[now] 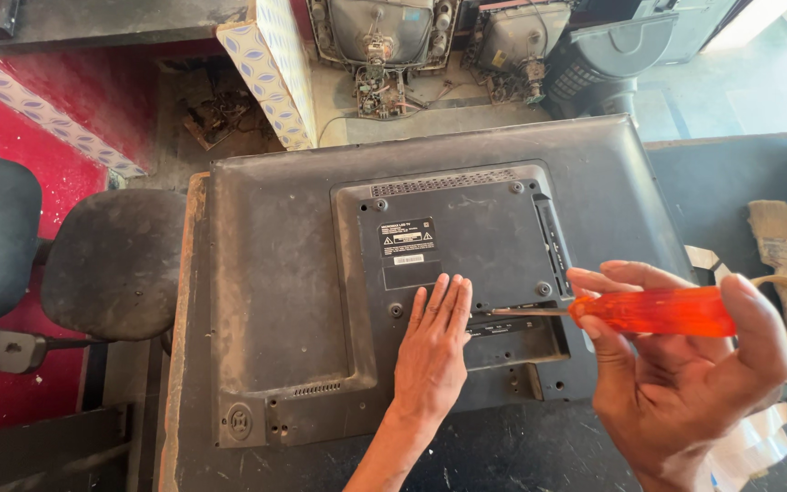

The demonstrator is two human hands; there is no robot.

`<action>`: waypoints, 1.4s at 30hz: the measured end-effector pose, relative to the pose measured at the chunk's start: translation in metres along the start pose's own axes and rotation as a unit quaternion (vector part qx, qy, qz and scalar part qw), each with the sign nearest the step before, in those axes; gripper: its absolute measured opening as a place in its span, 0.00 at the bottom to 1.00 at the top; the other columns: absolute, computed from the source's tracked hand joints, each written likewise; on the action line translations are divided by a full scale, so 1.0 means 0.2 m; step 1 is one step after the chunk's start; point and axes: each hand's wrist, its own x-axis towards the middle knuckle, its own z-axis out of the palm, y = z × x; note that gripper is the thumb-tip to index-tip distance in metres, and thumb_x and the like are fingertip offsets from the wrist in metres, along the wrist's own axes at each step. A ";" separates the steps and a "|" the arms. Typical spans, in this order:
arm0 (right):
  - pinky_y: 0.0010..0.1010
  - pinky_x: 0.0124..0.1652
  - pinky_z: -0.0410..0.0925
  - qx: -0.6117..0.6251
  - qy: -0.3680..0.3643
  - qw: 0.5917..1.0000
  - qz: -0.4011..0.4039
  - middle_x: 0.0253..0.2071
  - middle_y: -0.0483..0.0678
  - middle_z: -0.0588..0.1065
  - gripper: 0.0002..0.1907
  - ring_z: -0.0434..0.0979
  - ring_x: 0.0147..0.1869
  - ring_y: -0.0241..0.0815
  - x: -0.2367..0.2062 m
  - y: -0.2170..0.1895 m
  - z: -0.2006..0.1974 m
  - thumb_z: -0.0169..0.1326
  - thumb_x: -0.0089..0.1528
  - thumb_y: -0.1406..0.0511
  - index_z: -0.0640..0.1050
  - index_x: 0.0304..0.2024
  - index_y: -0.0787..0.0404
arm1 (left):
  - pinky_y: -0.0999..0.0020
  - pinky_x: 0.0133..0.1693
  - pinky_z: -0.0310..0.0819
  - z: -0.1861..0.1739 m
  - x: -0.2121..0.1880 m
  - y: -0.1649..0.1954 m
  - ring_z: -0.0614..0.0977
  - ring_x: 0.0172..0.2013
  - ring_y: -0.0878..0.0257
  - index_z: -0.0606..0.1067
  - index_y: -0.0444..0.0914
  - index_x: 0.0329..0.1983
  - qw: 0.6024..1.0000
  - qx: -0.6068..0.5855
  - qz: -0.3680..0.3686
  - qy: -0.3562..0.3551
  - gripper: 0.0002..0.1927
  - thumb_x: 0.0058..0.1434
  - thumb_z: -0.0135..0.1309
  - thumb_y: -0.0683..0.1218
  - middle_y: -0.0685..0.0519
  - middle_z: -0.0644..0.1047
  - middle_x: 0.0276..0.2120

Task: The person aligns the back cover onto a television chassis on a workbench, presses it into place, then inserts and tightens screws along the cover using a screwdriver, working around the panel.

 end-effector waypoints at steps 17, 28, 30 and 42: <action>0.42 0.53 0.79 0.028 -0.016 0.998 0.050 0.60 0.76 0.68 0.41 0.82 0.54 0.62 0.03 0.13 0.05 0.47 0.66 0.83 0.44 0.71 0.51 | 0.55 0.71 0.50 0.04 0.07 -0.06 0.63 0.72 0.57 0.64 0.35 0.71 0.997 0.054 -0.032 -0.034 0.32 0.63 0.55 0.46 0.48 0.64 0.72; 0.43 0.54 0.80 0.061 0.005 0.998 0.034 0.57 0.74 0.70 0.39 0.82 0.56 0.62 0.01 0.16 0.14 0.50 0.67 0.81 0.47 0.71 0.53 | 0.55 0.72 0.50 0.03 0.07 -0.06 0.63 0.72 0.57 0.64 0.35 0.71 0.998 0.050 -0.032 -0.034 0.32 0.64 0.54 0.45 0.48 0.64 0.72; 0.43 0.53 0.80 0.061 0.000 0.998 0.028 0.58 0.74 0.71 0.38 0.82 0.55 0.62 0.01 0.15 0.14 0.50 0.66 0.81 0.48 0.70 0.55 | 0.55 0.72 0.50 0.04 0.07 -0.06 0.63 0.72 0.57 0.64 0.35 0.72 0.998 0.052 -0.031 -0.032 0.32 0.64 0.54 0.45 0.48 0.64 0.72; 0.44 0.55 0.79 0.066 -0.003 0.998 0.001 0.58 0.71 0.71 0.38 0.82 0.56 0.60 0.01 0.14 0.15 0.52 0.65 0.81 0.49 0.70 0.56 | 0.55 0.72 0.48 0.03 0.07 -0.05 0.62 0.72 0.56 0.64 0.36 0.71 0.998 0.043 -0.030 -0.030 0.32 0.64 0.54 0.46 0.48 0.64 0.72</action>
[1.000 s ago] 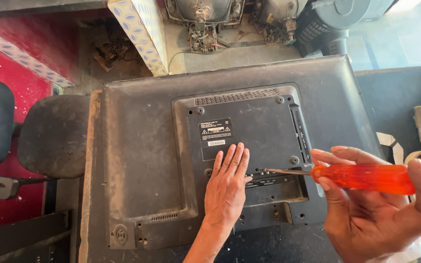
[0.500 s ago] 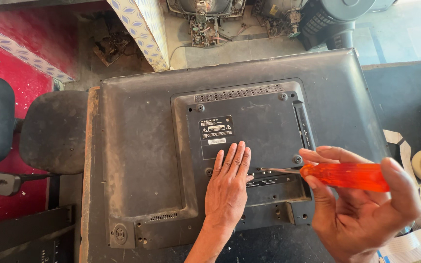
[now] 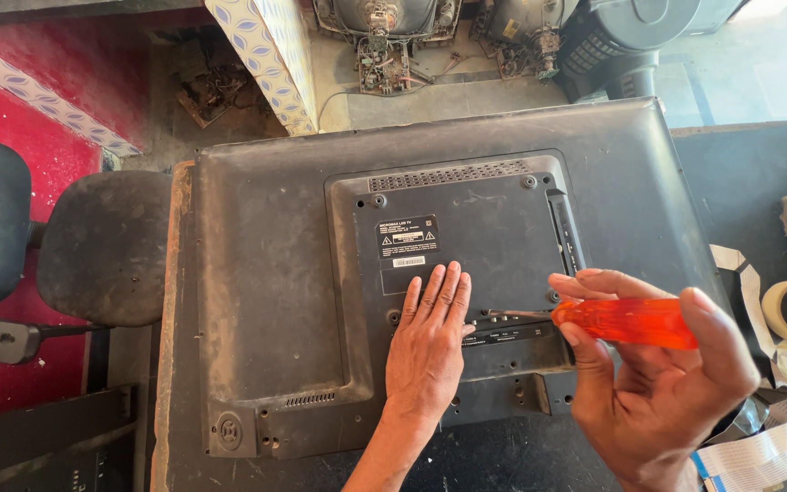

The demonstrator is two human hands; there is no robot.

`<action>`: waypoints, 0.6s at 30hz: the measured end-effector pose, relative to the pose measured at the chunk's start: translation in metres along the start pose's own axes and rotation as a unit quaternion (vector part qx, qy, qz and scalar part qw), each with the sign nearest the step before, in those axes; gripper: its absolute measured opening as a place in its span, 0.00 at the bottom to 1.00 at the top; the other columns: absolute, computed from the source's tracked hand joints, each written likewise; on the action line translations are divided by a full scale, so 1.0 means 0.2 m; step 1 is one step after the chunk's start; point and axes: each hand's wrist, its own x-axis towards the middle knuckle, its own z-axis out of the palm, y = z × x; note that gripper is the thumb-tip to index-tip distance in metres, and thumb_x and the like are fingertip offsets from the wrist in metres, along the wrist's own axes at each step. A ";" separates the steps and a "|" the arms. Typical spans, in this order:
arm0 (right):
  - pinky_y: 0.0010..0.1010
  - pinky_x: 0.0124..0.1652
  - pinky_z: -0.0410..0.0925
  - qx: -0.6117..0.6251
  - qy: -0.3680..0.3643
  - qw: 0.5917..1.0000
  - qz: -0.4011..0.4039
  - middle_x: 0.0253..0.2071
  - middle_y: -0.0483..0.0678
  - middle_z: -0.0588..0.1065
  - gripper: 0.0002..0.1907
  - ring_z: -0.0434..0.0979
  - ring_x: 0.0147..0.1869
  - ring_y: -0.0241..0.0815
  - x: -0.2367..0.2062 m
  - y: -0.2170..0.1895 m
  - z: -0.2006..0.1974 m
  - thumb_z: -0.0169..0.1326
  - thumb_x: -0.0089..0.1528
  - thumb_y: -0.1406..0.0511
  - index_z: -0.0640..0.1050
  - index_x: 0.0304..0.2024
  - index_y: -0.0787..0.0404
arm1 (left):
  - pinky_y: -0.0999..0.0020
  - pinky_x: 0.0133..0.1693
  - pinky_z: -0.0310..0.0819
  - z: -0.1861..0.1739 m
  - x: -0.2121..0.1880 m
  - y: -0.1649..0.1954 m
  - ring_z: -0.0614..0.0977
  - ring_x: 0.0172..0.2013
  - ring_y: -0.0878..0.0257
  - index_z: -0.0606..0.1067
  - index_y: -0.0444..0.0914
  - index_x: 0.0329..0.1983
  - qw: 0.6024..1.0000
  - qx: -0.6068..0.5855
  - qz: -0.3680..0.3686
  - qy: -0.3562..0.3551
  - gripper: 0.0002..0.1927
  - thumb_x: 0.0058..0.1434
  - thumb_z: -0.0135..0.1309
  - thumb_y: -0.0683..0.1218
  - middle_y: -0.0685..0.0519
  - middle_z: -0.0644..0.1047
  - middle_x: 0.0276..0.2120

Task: The person aligns the back cover onto a television chassis on a workbench, presses it into place, then inserts and tightens screws along the cover using a screwdriver, working around the panel.

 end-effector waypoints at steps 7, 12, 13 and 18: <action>0.43 0.54 0.80 0.020 -0.031 0.999 -0.012 0.57 0.71 0.71 0.37 0.81 0.58 0.61 0.03 -0.02 0.00 0.51 0.63 0.81 0.49 0.65 0.54 | 0.55 0.72 0.48 0.00 0.00 0.00 0.62 0.72 0.56 0.64 0.36 0.72 1.000 0.008 0.001 -0.002 0.31 0.65 0.53 0.46 0.48 0.64 0.72; 0.42 0.52 0.81 0.028 -0.034 0.999 -0.023 0.56 0.70 0.71 0.37 0.81 0.58 0.60 0.02 -0.02 0.01 0.50 0.63 0.81 0.49 0.65 0.54 | 0.55 0.72 0.48 0.01 -0.01 0.00 0.62 0.72 0.56 0.63 0.36 0.72 1.000 0.008 0.004 0.004 0.31 0.66 0.52 0.46 0.48 0.64 0.72; 0.41 0.52 0.80 0.033 -0.037 0.998 -0.027 0.56 0.70 0.71 0.37 0.81 0.58 0.60 0.02 -0.02 0.01 0.51 0.63 0.81 0.50 0.66 0.54 | 0.55 0.72 0.48 0.00 0.00 0.00 0.62 0.72 0.56 0.63 0.36 0.72 1.000 0.008 0.004 0.003 0.31 0.66 0.52 0.46 0.47 0.64 0.72; 0.37 0.51 0.81 0.040 -0.061 0.997 -0.036 0.57 0.67 0.73 0.37 0.82 0.60 0.57 0.01 0.02 0.00 0.52 0.65 0.81 0.51 0.69 0.52 | 0.52 0.72 0.47 -0.03 0.00 0.01 0.61 0.72 0.54 0.63 0.36 0.71 1.000 -0.027 0.008 -0.002 0.30 0.65 0.51 0.43 0.45 0.64 0.71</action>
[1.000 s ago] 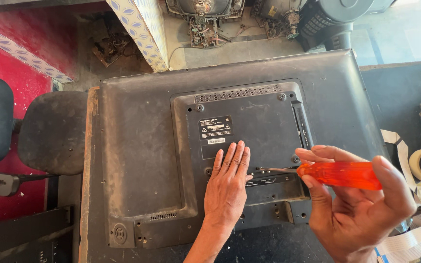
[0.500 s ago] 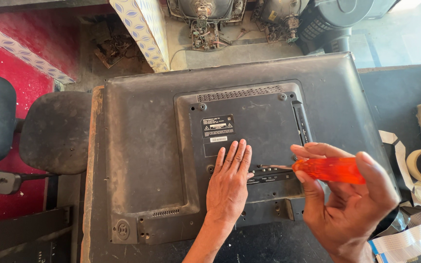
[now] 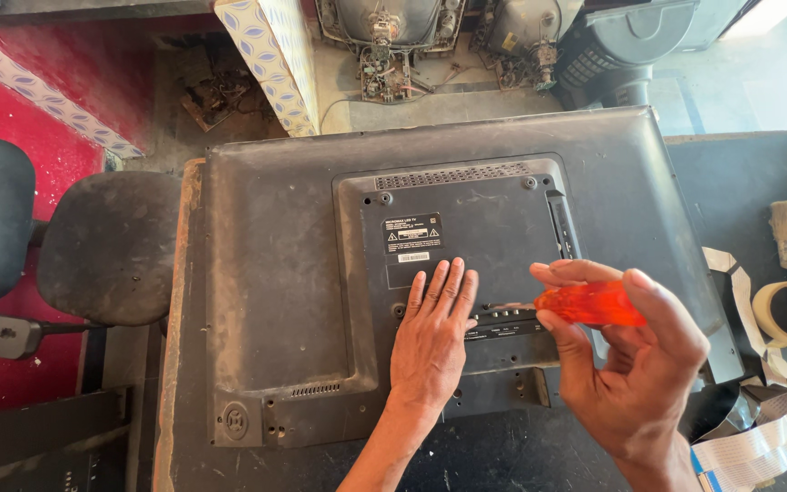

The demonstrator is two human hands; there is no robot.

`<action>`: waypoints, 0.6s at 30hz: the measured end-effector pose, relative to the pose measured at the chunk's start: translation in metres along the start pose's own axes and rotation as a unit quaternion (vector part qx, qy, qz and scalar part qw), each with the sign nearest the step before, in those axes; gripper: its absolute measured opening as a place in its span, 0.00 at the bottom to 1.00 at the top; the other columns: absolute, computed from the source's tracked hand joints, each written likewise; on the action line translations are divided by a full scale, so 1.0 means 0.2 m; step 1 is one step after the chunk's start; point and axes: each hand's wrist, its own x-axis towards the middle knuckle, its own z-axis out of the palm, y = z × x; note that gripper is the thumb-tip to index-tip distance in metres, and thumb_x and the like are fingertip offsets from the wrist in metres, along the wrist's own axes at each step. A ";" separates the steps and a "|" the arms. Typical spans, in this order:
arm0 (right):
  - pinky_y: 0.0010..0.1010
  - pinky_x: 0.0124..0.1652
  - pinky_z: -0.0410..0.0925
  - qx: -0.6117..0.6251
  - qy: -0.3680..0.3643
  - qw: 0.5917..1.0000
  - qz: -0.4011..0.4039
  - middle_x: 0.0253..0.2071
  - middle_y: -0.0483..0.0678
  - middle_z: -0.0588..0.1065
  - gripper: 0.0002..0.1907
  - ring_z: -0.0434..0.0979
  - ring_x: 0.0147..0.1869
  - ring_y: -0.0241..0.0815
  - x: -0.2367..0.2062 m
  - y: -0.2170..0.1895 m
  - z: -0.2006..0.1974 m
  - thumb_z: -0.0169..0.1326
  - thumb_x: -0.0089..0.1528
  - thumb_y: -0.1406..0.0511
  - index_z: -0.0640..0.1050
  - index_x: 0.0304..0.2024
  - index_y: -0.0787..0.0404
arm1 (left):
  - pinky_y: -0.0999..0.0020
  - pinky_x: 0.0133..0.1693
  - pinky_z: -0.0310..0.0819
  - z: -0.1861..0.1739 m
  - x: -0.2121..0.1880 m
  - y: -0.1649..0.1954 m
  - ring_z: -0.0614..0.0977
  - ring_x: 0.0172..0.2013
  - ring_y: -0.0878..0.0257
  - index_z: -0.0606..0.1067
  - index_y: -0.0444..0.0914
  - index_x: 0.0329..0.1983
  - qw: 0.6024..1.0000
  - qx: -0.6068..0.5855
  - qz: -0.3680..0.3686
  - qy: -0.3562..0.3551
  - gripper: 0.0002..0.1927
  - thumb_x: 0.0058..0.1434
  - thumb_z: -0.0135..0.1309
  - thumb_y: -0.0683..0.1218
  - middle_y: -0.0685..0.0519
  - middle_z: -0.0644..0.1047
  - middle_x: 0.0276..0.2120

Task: The person aligns the back cover onto a television chassis on a workbench, presses it into place, then inserts and tightens screws along the cover using a screwdriver, working around the panel.

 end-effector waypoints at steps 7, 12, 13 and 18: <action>0.39 0.54 0.80 0.019 -0.053 0.998 0.007 0.59 0.67 0.73 0.35 0.81 0.61 0.58 0.03 -0.01 -0.02 0.49 0.64 0.84 0.55 0.66 0.54 | 0.51 0.72 0.47 -0.03 0.00 0.00 0.62 0.72 0.52 0.69 0.44 0.70 0.999 0.002 0.040 -0.021 0.36 0.56 0.48 0.32 0.45 0.66 0.70; 0.35 0.52 0.80 0.050 -0.093 0.994 -0.003 0.60 0.64 0.74 0.36 0.82 0.61 0.54 0.05 0.00 -0.03 0.47 0.65 0.84 0.55 0.69 0.52 | 0.51 0.72 0.47 -0.03 0.00 0.00 0.63 0.72 0.52 0.70 0.45 0.68 0.999 0.006 0.042 -0.026 0.35 0.55 0.49 0.32 0.45 0.66 0.70; 0.34 0.52 0.80 0.043 -0.095 0.994 -0.017 0.60 0.63 0.74 0.36 0.82 0.59 0.52 0.05 0.00 -0.02 0.47 0.65 0.84 0.55 0.69 0.52 | 0.51 0.72 0.47 -0.03 0.00 0.00 0.63 0.72 0.52 0.70 0.45 0.68 0.999 0.008 0.042 -0.027 0.36 0.55 0.49 0.32 0.46 0.66 0.70; 0.34 0.51 0.80 0.018 -0.082 0.995 -0.052 0.59 0.63 0.74 0.34 0.83 0.58 0.50 0.04 0.02 -0.01 0.49 0.65 0.83 0.55 0.67 0.53 | 0.52 0.72 0.47 -0.03 0.00 0.00 0.63 0.72 0.53 0.70 0.46 0.69 0.999 0.007 0.042 -0.027 0.36 0.55 0.49 0.33 0.46 0.65 0.71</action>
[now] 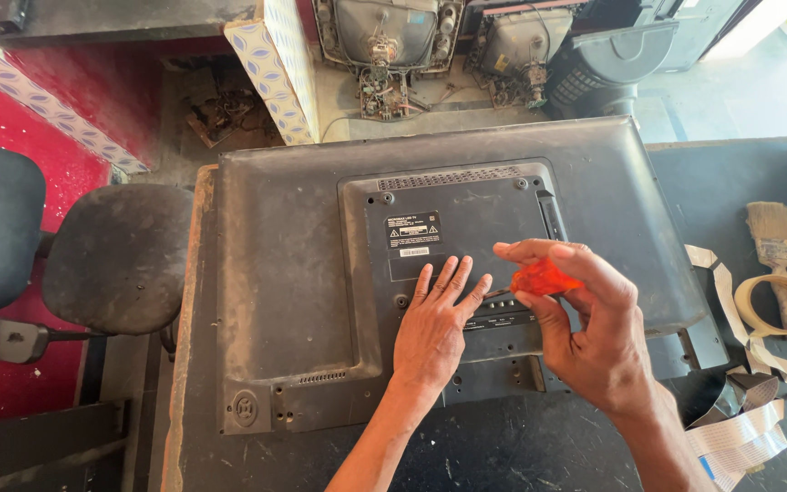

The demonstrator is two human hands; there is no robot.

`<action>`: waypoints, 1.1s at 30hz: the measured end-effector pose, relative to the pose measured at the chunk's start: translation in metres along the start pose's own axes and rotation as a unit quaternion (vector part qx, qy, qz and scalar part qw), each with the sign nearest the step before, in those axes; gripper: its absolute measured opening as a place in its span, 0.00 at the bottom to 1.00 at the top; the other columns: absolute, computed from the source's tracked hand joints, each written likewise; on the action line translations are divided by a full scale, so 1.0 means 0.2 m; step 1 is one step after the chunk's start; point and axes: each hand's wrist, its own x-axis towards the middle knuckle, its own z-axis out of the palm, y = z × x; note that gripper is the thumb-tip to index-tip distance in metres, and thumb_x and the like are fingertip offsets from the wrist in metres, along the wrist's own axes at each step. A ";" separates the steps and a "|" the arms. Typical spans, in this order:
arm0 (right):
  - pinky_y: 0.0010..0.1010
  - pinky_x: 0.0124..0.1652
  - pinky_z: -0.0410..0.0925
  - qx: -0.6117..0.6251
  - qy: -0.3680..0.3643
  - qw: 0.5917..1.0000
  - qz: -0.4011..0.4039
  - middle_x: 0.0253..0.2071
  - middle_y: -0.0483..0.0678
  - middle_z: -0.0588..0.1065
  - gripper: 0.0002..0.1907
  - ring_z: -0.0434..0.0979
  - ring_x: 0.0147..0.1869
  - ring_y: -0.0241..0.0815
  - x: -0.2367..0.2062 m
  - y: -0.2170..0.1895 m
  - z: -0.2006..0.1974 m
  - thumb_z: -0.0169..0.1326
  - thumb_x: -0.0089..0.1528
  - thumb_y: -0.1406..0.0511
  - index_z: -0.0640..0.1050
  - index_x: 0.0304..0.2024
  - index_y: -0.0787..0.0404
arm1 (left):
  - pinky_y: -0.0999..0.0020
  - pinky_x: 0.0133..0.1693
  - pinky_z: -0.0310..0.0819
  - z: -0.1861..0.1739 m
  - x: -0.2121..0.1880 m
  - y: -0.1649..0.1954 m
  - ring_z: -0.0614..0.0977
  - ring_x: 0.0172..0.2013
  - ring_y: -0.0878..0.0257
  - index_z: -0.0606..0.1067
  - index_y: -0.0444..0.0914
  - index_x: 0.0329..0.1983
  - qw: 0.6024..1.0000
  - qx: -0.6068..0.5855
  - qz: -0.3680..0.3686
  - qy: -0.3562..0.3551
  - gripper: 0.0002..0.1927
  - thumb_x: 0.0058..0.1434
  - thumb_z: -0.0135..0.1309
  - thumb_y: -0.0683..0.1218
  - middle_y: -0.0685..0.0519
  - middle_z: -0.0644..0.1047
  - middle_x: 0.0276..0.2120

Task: The person aligns the back cover onto a television chassis on a workbench, presses it into place, then inserts and tightens screws along the cover using a screwdriver, working around the panel.

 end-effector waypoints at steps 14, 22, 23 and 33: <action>0.34 0.52 0.80 -0.021 0.014 1.000 0.003 0.59 0.61 0.74 0.31 0.83 0.58 0.49 -0.01 -0.04 0.01 0.50 0.65 0.83 0.56 0.66 0.58 | 0.52 0.71 0.49 0.02 0.00 0.00 0.63 0.71 0.54 0.70 0.48 0.69 1.000 -0.005 -0.001 0.011 0.28 0.64 0.50 0.41 0.47 0.66 0.70; 0.33 0.51 0.80 -0.026 0.019 0.999 0.007 0.59 0.60 0.75 0.32 0.83 0.56 0.47 -0.04 -0.02 0.04 0.50 0.66 0.82 0.55 0.66 0.58 | 0.52 0.71 0.49 0.02 0.00 0.00 0.64 0.70 0.54 0.70 0.48 0.69 1.000 -0.012 -0.005 0.015 0.27 0.65 0.51 0.42 0.48 0.67 0.70; 0.33 0.51 0.79 -0.031 0.021 0.999 0.005 0.59 0.60 0.75 0.32 0.83 0.55 0.46 -0.04 -0.02 0.04 0.51 0.66 0.81 0.55 0.67 0.58 | 0.53 0.71 0.49 0.02 -0.01 0.00 0.64 0.71 0.54 0.70 0.48 0.68 1.000 -0.008 -0.005 0.013 0.28 0.64 0.51 0.42 0.48 0.67 0.70; 0.39 0.57 0.80 0.014 0.100 0.991 0.090 0.58 0.52 0.74 0.30 0.82 0.53 0.40 0.03 -0.07 0.03 0.55 0.66 0.70 0.61 0.68 0.61 | 0.55 0.72 0.44 0.06 -0.01 -0.02 0.59 0.73 0.58 0.62 0.38 0.72 0.999 0.026 -0.016 0.011 0.30 0.66 0.49 0.45 0.50 0.63 0.72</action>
